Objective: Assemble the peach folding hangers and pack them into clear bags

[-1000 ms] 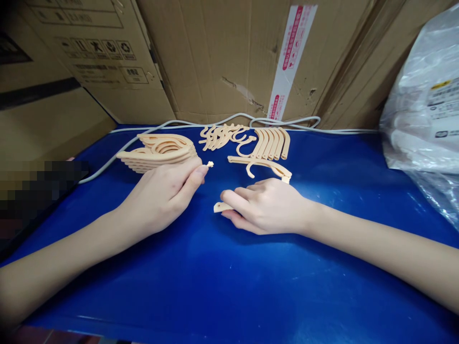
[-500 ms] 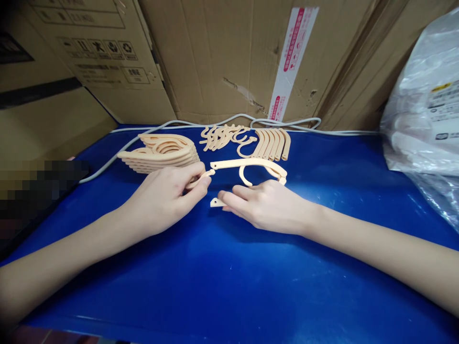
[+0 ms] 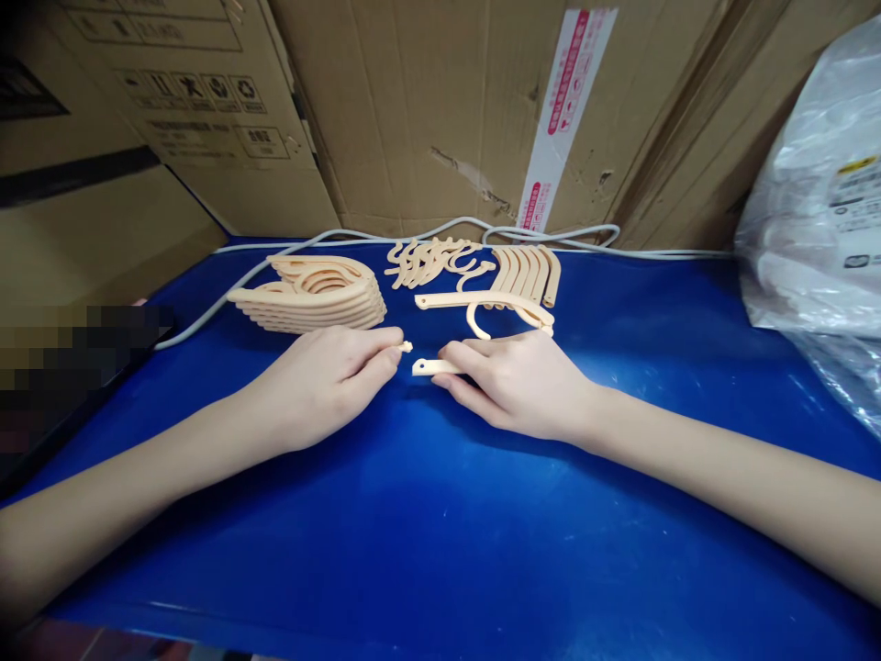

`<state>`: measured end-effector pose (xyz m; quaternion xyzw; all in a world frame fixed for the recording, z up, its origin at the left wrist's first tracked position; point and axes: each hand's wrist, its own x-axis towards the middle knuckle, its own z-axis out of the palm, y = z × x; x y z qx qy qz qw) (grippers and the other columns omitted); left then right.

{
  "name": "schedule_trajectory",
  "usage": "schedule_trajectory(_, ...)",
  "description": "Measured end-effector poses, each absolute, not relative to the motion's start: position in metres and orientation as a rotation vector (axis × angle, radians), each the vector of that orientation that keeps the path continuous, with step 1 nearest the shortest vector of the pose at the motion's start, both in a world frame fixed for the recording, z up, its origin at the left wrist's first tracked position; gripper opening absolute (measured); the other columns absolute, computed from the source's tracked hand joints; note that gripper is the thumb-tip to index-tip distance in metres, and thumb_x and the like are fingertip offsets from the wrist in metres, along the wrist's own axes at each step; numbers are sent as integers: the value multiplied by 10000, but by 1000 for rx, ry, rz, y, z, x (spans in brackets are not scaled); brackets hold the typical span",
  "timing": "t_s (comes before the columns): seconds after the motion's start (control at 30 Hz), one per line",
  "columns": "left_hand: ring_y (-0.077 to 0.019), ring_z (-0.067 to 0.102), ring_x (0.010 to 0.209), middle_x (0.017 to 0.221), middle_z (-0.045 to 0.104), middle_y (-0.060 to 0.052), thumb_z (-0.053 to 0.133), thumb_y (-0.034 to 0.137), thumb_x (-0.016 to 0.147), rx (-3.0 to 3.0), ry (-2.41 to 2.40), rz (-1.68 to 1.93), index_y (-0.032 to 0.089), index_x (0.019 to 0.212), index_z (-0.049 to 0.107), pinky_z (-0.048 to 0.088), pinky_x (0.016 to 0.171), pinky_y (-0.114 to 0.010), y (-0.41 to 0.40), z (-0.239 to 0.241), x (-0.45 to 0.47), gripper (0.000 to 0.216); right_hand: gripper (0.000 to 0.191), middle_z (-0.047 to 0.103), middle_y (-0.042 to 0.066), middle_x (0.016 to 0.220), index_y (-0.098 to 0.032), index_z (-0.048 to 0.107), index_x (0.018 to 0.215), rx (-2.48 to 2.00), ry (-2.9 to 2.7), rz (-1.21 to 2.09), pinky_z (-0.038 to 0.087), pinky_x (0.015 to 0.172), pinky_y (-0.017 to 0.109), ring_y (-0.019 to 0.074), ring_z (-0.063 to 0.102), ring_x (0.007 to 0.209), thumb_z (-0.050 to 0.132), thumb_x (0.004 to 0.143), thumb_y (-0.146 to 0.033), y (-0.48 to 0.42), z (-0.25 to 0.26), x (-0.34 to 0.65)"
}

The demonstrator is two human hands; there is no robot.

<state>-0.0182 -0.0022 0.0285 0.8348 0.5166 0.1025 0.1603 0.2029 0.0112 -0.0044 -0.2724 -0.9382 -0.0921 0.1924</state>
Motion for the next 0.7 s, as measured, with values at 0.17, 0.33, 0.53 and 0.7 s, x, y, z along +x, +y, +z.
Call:
schedule_trajectory(0.17, -140, 428, 535, 583, 482, 24, 312, 302, 960, 2395, 1391, 282, 196, 654, 414, 206, 545, -294, -3, 27, -18, 339, 323, 734, 9, 789, -162, 656, 1000, -800, -2619, -193, 373, 520, 273, 136, 679, 632, 397, 1031, -353, 13, -5, 204)
schedule_trajectory(0.33, -141, 440, 549, 605, 491, 22, 303, 305, 975, 2426, 1357, 233, 196, 685, 433, 204, 550, -294, -2, 26, -19, 336, 347, 732, 8, 791, -171, 648, 993, -811, -2639, -156, 379, 527, 271, 138, 671, 631, 374, 1036, -379, 14, -5, 205)
schedule_trajectory(0.53, -133, 407, 521, 581, 460, 35, 399, 348, 941, 2483, 1309, 218, 201, 679, 394, 204, 531, -280, 0, 25, -19, 300, 326, 723, -4, 752, -178, 643, 994, -791, -2635, -176, 364, 508, 263, 128, 658, 592, 384, 1035, -373, 15, -5, 206)
schedule_trajectory(0.7, -128, 389, 490, 563, 447, 41, 506, 367, 899, 2580, 1275, 139, 210, 694, 363, 190, 509, -267, 1, 23, -19, 295, 305, 733, 5, 782, -177, 643, 1023, -765, -2646, -209, 358, 506, 261, 133, 689, 632, 399, 1033, -361, 14, -5, 205)
